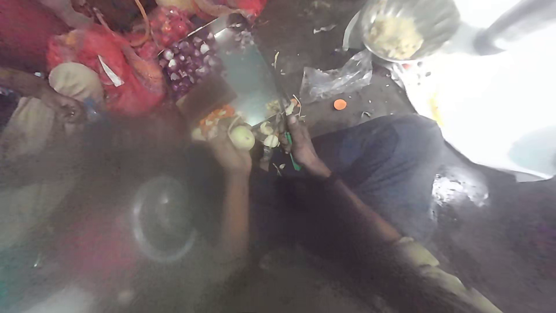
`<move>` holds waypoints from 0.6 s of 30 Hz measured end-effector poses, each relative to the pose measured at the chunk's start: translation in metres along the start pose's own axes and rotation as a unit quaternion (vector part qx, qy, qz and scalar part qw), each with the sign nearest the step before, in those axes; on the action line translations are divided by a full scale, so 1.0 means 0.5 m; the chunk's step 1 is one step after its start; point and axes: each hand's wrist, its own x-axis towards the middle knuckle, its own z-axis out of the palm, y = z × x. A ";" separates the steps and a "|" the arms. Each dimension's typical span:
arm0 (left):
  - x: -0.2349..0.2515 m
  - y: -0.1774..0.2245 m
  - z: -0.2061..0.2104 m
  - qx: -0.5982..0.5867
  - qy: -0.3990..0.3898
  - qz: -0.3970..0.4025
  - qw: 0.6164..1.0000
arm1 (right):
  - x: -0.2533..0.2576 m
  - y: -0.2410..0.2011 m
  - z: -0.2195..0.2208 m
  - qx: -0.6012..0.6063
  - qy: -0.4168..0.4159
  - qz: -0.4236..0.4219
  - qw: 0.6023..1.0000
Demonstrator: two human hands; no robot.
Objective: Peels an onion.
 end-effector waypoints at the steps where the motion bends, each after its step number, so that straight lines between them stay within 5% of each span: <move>1: -0.002 0.000 -0.001 0.023 -0.012 -0.002 1.000 | -0.002 -0.003 0.002 0.004 0.002 0.013 1.000; 6: -0.006 -0.012 -0.004 0.040 -0.067 -0.068 0.995 | -0.005 -0.033 -0.009 -0.050 0.039 0.098 0.993; 10: -0.008 -0.008 0.002 0.022 -0.074 -0.095 0.992 | 0.008 -0.033 -0.015 -0.185 0.106 0.067 0.975; 14: -0.009 -0.015 -0.005 0.007 -0.036 -0.088 0.995 | 0.000 -0.033 -0.028 -0.275 0.087 0.065 0.955; 18: -0.012 -0.010 0.008 0.017 -0.005 -0.074 0.997 | -0.001 -0.040 -0.028 0.050 0.011 0.161 0.986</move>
